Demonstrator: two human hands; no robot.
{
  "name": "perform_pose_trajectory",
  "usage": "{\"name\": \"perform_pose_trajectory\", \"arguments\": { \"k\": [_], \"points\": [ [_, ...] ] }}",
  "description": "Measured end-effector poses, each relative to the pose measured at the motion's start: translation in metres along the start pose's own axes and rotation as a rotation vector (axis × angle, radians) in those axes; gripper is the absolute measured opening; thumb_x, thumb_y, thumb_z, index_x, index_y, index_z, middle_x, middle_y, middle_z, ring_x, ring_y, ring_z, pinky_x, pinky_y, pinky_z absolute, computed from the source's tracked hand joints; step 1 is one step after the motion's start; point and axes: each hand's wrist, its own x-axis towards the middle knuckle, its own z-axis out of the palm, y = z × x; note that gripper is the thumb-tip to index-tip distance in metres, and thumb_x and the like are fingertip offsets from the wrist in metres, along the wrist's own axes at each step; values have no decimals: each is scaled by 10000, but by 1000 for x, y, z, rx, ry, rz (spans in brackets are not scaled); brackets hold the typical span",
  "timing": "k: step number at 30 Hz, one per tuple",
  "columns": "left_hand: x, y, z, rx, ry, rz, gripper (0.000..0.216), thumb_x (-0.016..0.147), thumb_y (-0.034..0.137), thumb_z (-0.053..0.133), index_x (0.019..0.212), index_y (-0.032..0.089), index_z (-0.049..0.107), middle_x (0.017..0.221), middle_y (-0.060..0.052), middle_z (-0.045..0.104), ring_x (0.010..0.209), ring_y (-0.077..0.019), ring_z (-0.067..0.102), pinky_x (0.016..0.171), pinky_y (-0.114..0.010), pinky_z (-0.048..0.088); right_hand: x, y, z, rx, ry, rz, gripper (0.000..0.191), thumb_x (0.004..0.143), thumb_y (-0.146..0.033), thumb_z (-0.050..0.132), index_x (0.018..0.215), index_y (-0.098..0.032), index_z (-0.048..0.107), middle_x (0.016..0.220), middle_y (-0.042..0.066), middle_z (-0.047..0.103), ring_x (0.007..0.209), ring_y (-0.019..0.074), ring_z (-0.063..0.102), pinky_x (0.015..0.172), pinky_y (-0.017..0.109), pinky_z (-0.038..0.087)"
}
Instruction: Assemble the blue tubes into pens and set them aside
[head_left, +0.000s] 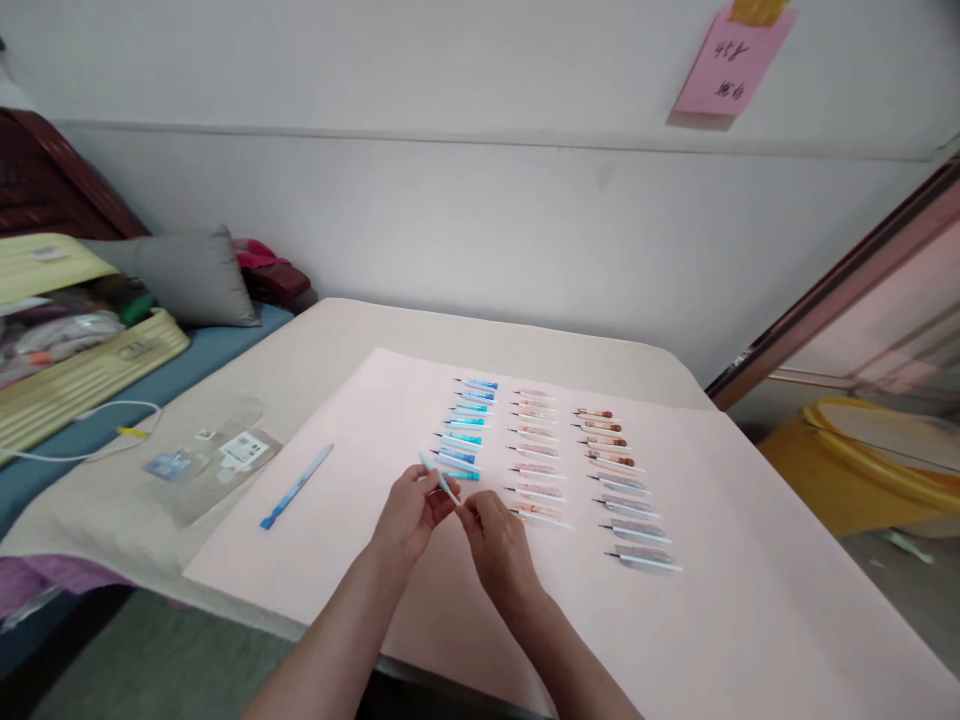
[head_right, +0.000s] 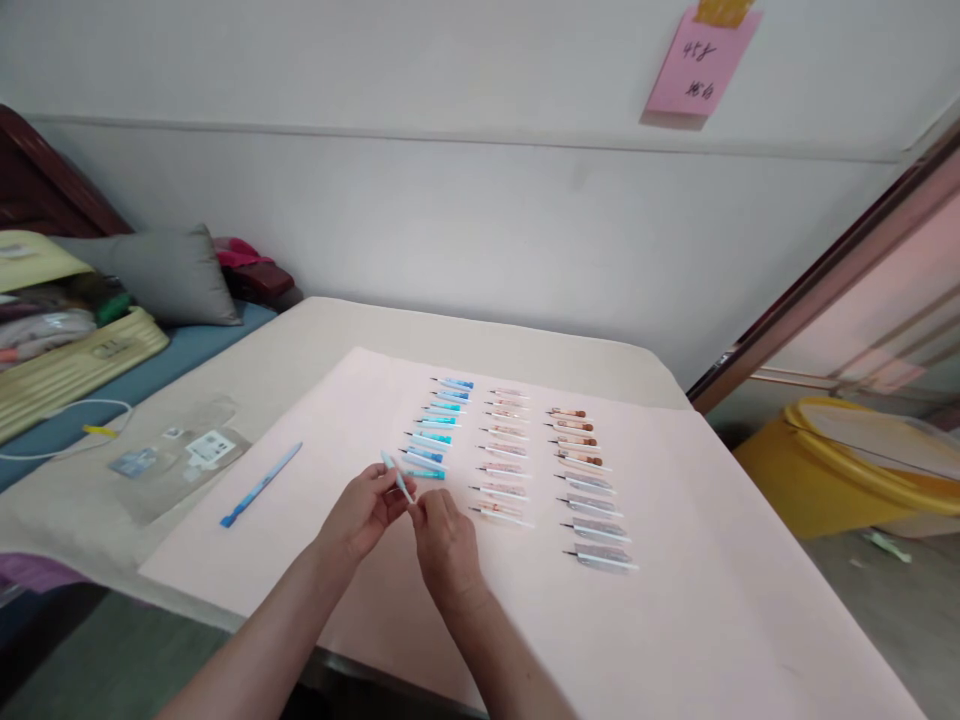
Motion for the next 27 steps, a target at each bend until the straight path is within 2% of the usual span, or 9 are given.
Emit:
{"name": "perform_pose_trajectory", "arguments": {
  "k": [3, 6, 10, 12, 15, 18, 22, 27],
  "points": [
    [7, 8, -6, -65, 98, 15, 67, 797, 119, 536, 748, 145, 497, 712, -71, 624, 668, -136, 629, 619, -256, 523, 5, 8, 0, 6, 23, 56, 230, 895, -312, 385, 777, -184, 536, 735, 26, 583, 634, 136, 535, 570, 233, 378],
    [14, 22, -16, -156, 220, 47, 113, 802, 80, 513, 716, 144, 474, 687, -65, 617, 649, -138, 634, 593, -254, 533, 11, 22, 5, -89, 41, 74, 229, 892, -216, 343, 956, -168, 557, 875, 67, 609, 789, 171, 553, 677, 276, 420],
    [17, 36, -28, -251, 315, 76, 135, 808, 48, 486, 702, 131, 472, 697, -80, 621, 633, -140, 637, 543, -234, 535, 13, 36, 20, -274, -93, -57, 401, 833, -68, 344, 1208, -128, 472, 1174, 112, 547, 1078, 216, 451, 907, 345, 361],
    [17, 38, -30, -266, 334, 75, 142, 808, 38, 479, 701, 130, 472, 696, -81, 621, 634, -140, 639, 542, -231, 538, 12, 37, 28, -364, -155, -50, 456, 824, -50, 340, 1261, -138, 437, 1271, 106, 489, 1138, 242, 400, 933, 380, 336],
    [17, 38, -30, -271, 333, 69, 143, 808, 40, 484, 697, 129, 471, 696, -85, 623, 642, -143, 642, 548, -234, 542, 11, 36, 35, -474, -218, -5, 494, 816, -42, 335, 1289, -160, 411, 1346, 101, 416, 1139, 269, 390, 887, 407, 353],
    [19, 37, -31, -271, 334, 71, 145, 811, 44, 481, 693, 127, 470, 698, -94, 628, 631, -139, 640, 543, -229, 541, 13, 34, 37, -522, -246, -7, 501, 802, -26, 342, 1279, -165, 411, 1296, 116, 447, 1044, 249, 448, 826, 380, 373],
    [24, 34, -35, -266, 341, 76, 141, 806, 41, 483, 694, 126, 469, 697, -99, 630, 636, -148, 643, 546, -240, 543, 18, 30, 37, -536, -245, 2, 411, 828, -64, 363, 1215, -178, 446, 1038, 110, 547, 884, 225, 491, 720, 333, 383],
    [27, 29, -36, -246, 330, 60, 137, 794, 33, 494, 694, 124, 472, 687, -98, 629, 634, -155, 644, 560, -261, 547, 18, 28, 44, -457, -282, 79, 258, 822, -41, 356, 929, -177, 548, 936, 93, 535, 835, 209, 513, 582, 269, 343]
  ]
}}
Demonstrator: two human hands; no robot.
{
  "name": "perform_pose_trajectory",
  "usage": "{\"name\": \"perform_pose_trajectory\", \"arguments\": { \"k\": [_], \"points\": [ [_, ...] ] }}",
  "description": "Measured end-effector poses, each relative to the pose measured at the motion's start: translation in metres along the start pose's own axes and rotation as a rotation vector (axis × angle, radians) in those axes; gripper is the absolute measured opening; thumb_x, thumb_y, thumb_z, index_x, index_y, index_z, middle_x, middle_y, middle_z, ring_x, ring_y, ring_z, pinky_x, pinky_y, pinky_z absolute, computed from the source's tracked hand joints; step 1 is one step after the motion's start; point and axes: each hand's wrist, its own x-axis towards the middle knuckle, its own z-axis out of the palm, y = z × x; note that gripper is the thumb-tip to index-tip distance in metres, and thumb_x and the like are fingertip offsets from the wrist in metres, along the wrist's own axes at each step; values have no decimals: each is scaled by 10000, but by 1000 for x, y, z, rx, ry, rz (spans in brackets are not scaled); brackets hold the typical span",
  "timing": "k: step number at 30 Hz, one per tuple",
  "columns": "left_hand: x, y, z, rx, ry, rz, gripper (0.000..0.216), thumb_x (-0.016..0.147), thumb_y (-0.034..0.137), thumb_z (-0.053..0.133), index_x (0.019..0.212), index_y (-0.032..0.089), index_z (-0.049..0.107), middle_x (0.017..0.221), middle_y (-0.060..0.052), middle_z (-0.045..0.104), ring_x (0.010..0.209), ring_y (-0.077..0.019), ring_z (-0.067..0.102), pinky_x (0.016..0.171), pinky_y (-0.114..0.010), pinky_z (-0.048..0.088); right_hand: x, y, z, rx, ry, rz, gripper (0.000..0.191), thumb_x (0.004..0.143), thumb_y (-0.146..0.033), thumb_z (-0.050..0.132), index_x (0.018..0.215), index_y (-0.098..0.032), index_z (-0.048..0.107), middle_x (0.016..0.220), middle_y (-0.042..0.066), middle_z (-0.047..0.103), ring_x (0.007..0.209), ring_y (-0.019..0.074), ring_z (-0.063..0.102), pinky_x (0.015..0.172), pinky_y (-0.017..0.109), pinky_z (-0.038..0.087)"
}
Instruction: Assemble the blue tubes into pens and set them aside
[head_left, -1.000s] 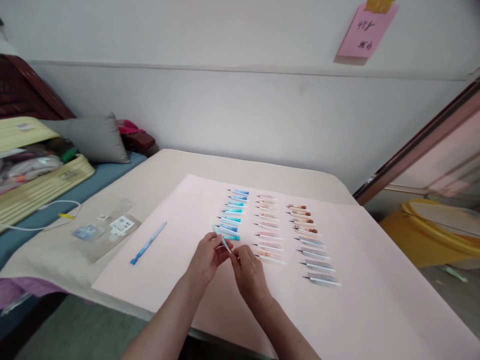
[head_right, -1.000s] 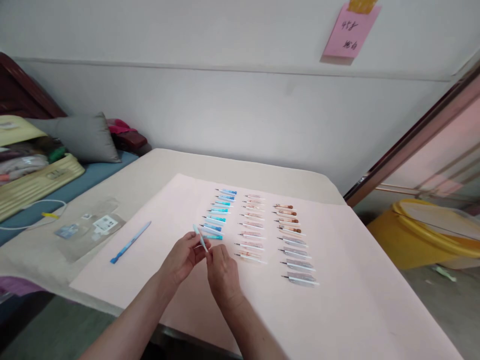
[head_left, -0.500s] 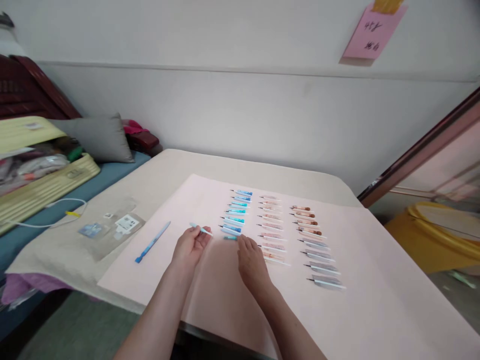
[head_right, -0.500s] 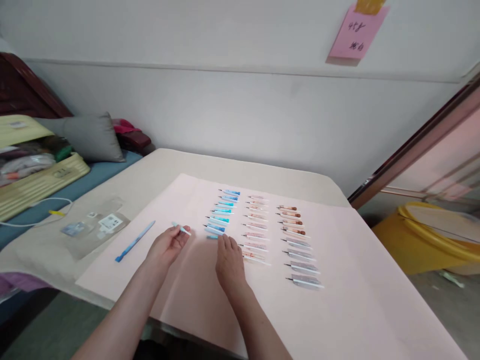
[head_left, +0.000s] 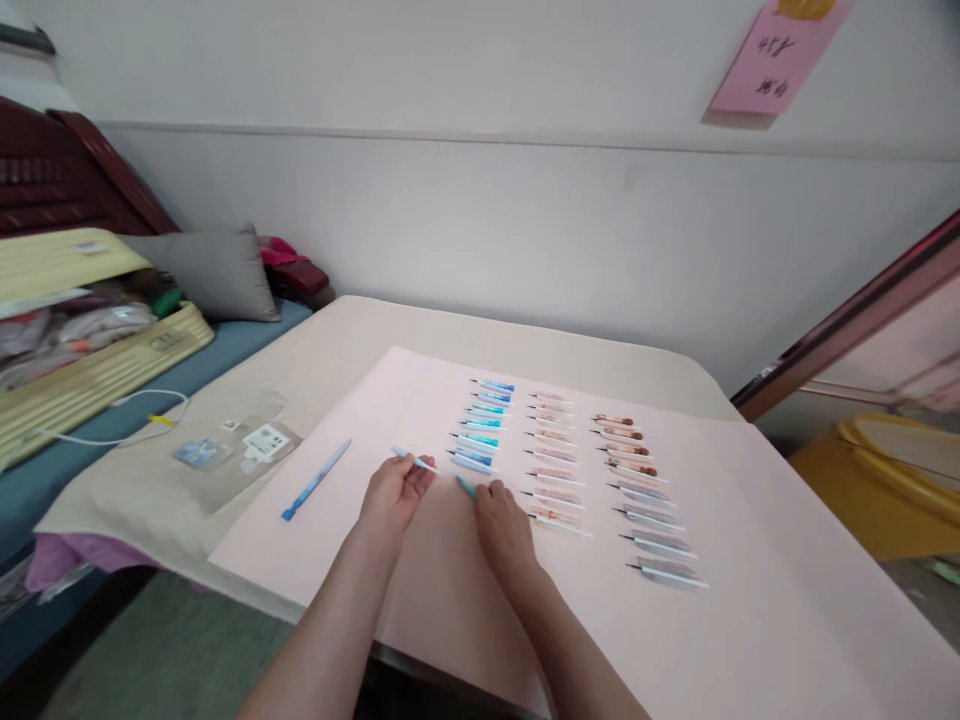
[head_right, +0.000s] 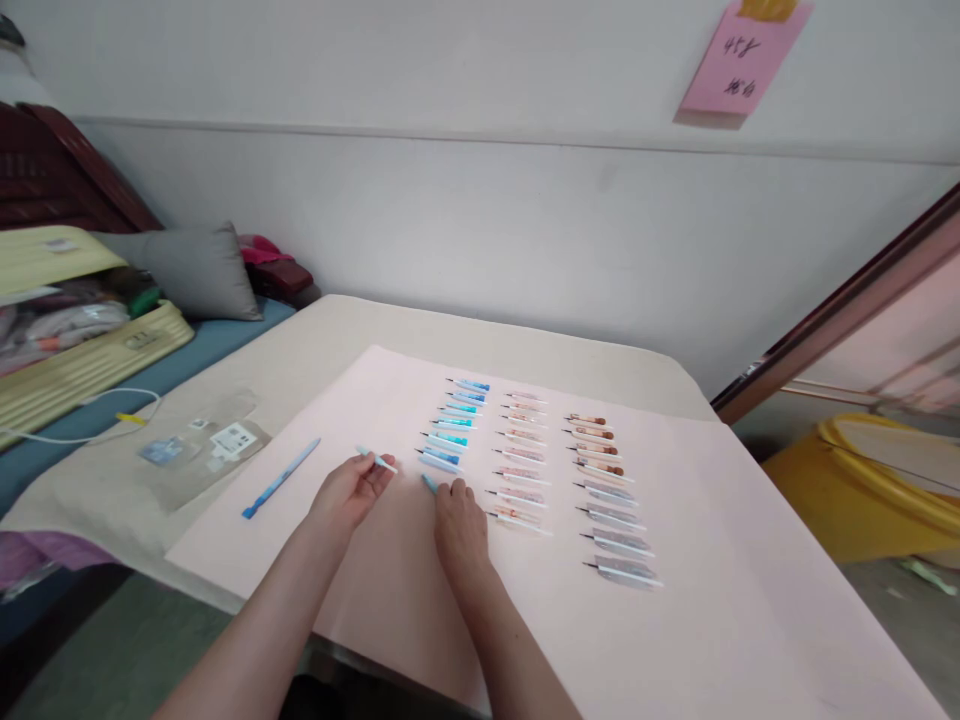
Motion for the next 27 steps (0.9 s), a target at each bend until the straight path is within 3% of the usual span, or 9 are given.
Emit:
{"name": "perform_pose_trajectory", "arguments": {
  "k": [6, 12, 21, 27],
  "points": [
    [3, -1, -1, 32, 24, 15, 117, 798, 54, 497, 713, 130, 469, 707, -105, 631, 646, -168, 650, 564, -279, 549, -1, -3, -5, 132, 11, 5, 170, 851, -95, 379, 860, -174, 530, 903, 53, 538, 713, 136, 542, 572, 235, 333],
    [7, -2, -3, 51, 26, 69, 115, 802, 70, 499, 732, 151, 455, 687, -64, 615, 679, -162, 654, 591, -269, 552, -5, -9, -24, 422, 132, -61, 118, 850, -140, 418, 818, -185, 522, 856, 21, 518, 713, 126, 530, 611, 221, 345],
    [1, -9, 4, 154, -27, 161, 112, 792, 90, 522, 750, 162, 448, 698, -55, 619, 684, -169, 656, 641, -318, 549, -11, -11, -29, 301, 116, -73, 135, 854, -129, 413, 831, -190, 531, 856, 16, 512, 662, 116, 514, 545, 227, 290],
    [-3, -9, 6, 186, -51, 195, 113, 779, 106, 540, 757, 170, 450, 702, -49, 615, 684, -167, 651, 644, -324, 539, -14, -13, -36, 329, 99, -91, 144, 847, -107, 422, 822, -185, 540, 843, 18, 519, 703, 117, 532, 583, 214, 321]
  ]
}}
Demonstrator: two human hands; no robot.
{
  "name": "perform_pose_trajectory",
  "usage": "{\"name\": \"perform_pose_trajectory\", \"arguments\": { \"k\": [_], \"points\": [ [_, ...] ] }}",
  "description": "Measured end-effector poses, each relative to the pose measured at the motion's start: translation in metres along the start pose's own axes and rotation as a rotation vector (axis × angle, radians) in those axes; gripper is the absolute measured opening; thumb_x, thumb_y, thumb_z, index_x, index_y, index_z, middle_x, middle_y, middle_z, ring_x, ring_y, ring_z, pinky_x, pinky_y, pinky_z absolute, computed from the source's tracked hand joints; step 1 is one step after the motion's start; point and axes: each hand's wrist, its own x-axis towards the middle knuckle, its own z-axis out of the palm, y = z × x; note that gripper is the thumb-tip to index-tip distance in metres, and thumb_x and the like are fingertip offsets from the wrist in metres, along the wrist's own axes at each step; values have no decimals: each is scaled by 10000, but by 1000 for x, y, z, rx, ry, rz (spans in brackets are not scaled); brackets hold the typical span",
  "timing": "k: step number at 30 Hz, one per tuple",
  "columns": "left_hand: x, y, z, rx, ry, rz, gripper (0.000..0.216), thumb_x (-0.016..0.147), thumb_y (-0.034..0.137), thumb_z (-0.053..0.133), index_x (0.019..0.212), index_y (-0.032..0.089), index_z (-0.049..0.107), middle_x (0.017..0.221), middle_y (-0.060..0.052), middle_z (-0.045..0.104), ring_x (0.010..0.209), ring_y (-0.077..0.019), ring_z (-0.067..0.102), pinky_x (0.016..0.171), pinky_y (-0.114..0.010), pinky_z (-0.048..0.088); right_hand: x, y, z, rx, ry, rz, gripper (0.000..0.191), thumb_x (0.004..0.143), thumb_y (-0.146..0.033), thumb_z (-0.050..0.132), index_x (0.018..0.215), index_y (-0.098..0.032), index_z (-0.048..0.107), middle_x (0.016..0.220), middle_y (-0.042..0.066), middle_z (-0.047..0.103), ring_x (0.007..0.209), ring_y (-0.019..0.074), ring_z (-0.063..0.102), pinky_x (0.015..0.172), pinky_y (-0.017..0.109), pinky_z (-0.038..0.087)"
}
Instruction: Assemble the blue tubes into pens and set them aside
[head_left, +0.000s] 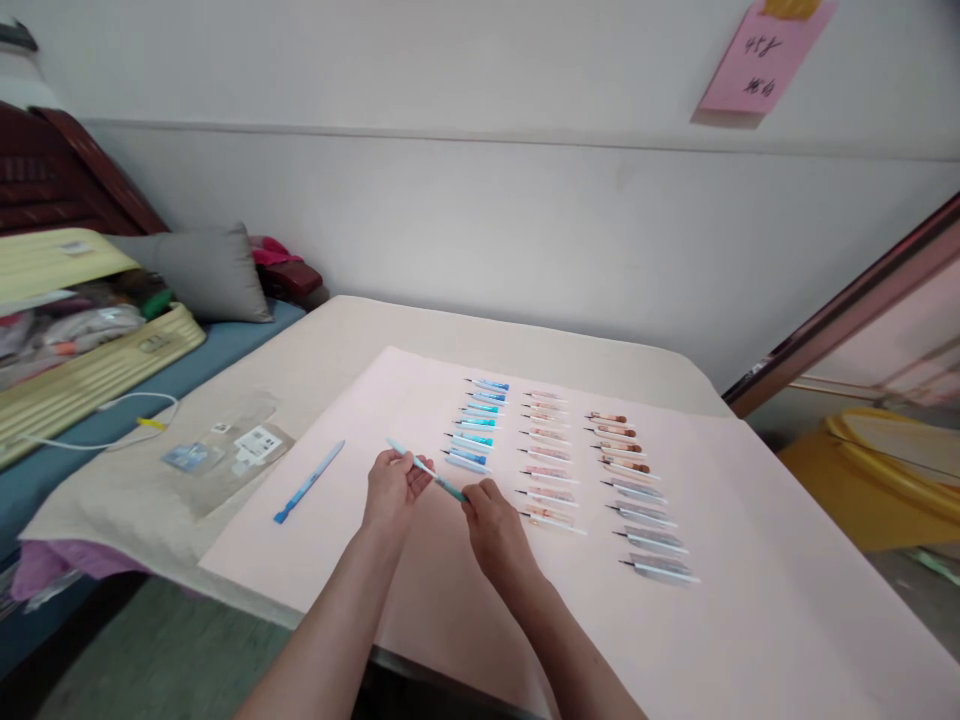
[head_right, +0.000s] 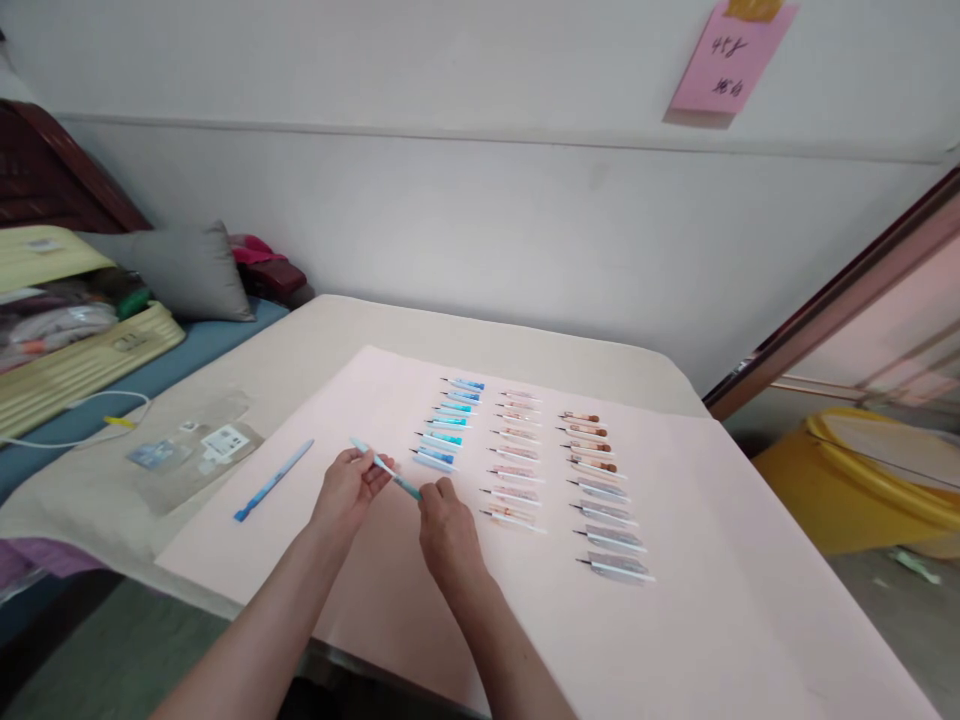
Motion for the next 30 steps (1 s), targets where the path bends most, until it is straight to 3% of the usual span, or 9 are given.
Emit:
{"name": "perform_pose_trajectory", "arguments": {
  "k": [11, 30],
  "points": [
    [-24, -3, 14, 198, -57, 35, 133, 698, 232, 611, 788, 161, 544, 792, -65, 655, 734, -148, 617, 755, -349, 477, -1, -3, -1, 40, 24, 43, 163, 827, -100, 433, 746, -178, 551, 802, 24, 532, 694, 123, 523, 603, 217, 333],
    [-23, -3, 10, 194, -121, 37, 195, 658, 289, 666, 766, 156, 573, 800, -63, 651, 747, -151, 605, 758, -338, 459, -1, -2, -2, 158, 97, 69, 169, 808, -121, 414, 762, -172, 568, 768, 28, 532, 670, 130, 513, 620, 228, 357]
  ]
}}
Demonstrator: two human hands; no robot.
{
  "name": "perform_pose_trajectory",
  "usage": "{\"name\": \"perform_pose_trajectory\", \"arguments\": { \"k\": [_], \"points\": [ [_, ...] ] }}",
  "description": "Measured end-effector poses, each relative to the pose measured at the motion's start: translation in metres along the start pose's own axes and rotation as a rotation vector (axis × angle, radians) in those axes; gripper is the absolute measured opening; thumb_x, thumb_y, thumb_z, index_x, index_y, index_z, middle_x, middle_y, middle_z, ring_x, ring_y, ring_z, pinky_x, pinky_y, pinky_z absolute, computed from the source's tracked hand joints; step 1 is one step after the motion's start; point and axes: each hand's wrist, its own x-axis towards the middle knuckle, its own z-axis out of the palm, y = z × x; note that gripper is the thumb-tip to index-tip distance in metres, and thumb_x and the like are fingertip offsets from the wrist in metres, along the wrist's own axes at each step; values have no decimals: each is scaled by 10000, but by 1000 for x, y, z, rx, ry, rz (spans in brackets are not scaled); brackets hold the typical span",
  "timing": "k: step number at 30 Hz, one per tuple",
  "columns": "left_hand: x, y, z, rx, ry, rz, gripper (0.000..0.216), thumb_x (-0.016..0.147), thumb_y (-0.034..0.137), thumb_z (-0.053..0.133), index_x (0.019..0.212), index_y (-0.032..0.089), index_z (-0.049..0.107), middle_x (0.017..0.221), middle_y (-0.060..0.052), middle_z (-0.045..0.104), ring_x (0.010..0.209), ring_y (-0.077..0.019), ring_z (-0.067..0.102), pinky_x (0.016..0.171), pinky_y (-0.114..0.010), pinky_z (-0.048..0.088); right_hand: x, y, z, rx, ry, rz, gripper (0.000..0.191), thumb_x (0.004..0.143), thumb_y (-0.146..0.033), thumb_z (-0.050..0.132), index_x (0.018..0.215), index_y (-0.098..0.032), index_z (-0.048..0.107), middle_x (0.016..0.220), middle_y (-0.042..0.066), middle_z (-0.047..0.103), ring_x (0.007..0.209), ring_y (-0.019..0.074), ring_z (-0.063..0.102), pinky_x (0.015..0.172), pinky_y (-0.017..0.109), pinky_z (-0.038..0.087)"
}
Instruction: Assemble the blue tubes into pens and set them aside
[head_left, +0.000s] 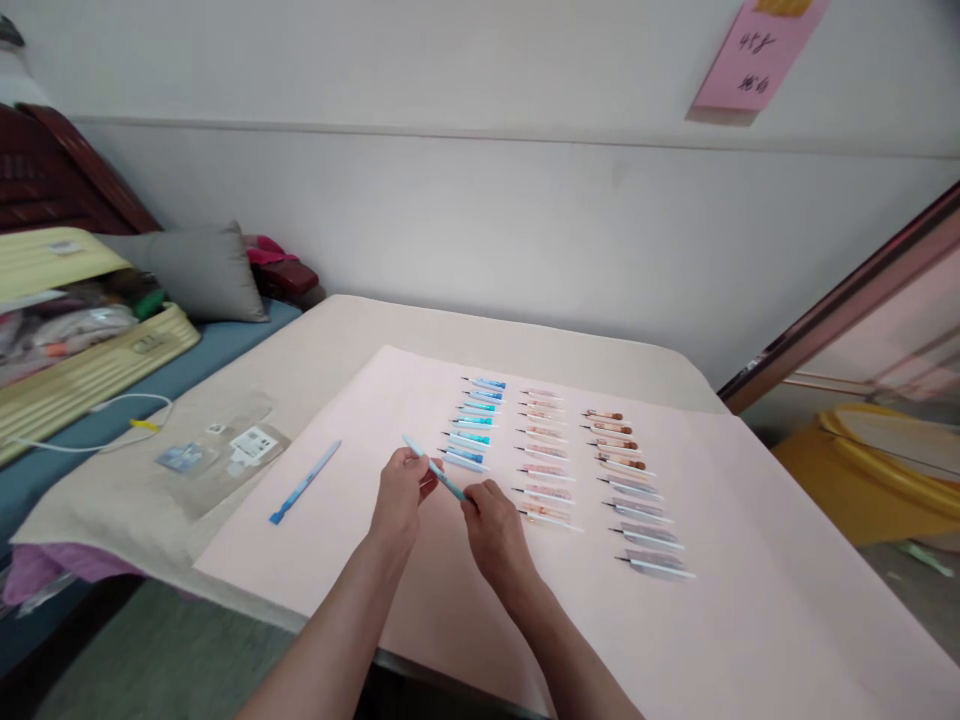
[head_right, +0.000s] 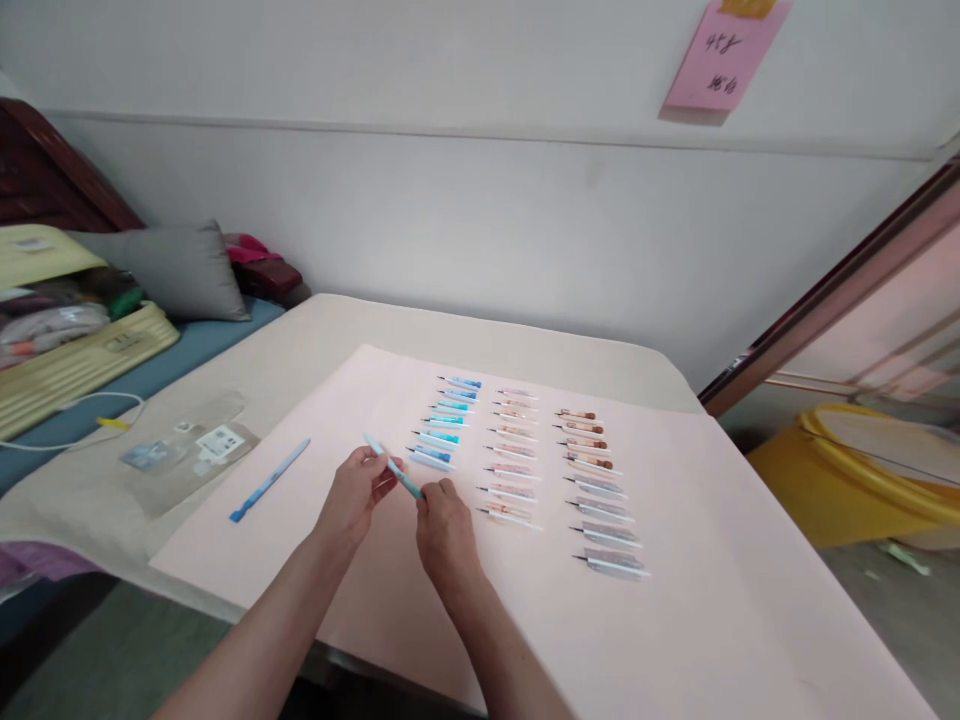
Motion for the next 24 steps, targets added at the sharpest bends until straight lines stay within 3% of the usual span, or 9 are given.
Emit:
{"name": "perform_pose_trajectory", "arguments": {
  "k": [9, 16, 20, 24],
  "points": [
    [-2, 2, 2, 30, -19, 11, 203, 651, 291, 678, 756, 154, 572, 748, -50, 637, 776, -169, 608, 773, -352, 462, 2, -1, -4, 125, -6, 27, 186, 769, -123, 415, 693, -176, 577, 725, 22, 546, 652, 127, 523, 619, 232, 380],
    [-6, 4, 3, 32, -87, 57, 194, 658, 292, 674, 753, 145, 590, 774, -69, 648, 764, -168, 610, 786, -362, 464, 3, 2, -3, 498, -152, 307, 192, 734, -195, 436, 736, -171, 627, 499, -34, 512, 450, 112, 501, 448, 206, 368],
    [-9, 3, 5, 35, -100, 49, 184, 664, 289, 667, 755, 147, 592, 783, -69, 649, 745, -164, 609, 769, -362, 470, 0, -1, -1, 388, -17, 211, 200, 741, -245, 490, 832, -201, 662, 635, -4, 598, 566, 127, 540, 533, 221, 390],
    [-13, 6, 9, 55, -137, 52, 161, 664, 272, 661, 749, 149, 600, 782, -67, 645, 737, -165, 603, 756, -359, 476, -3, -5, -2, 245, 35, 119, 171, 761, -233, 490, 743, -205, 657, 663, 3, 594, 610, 131, 517, 574, 226, 358]
  ]
}}
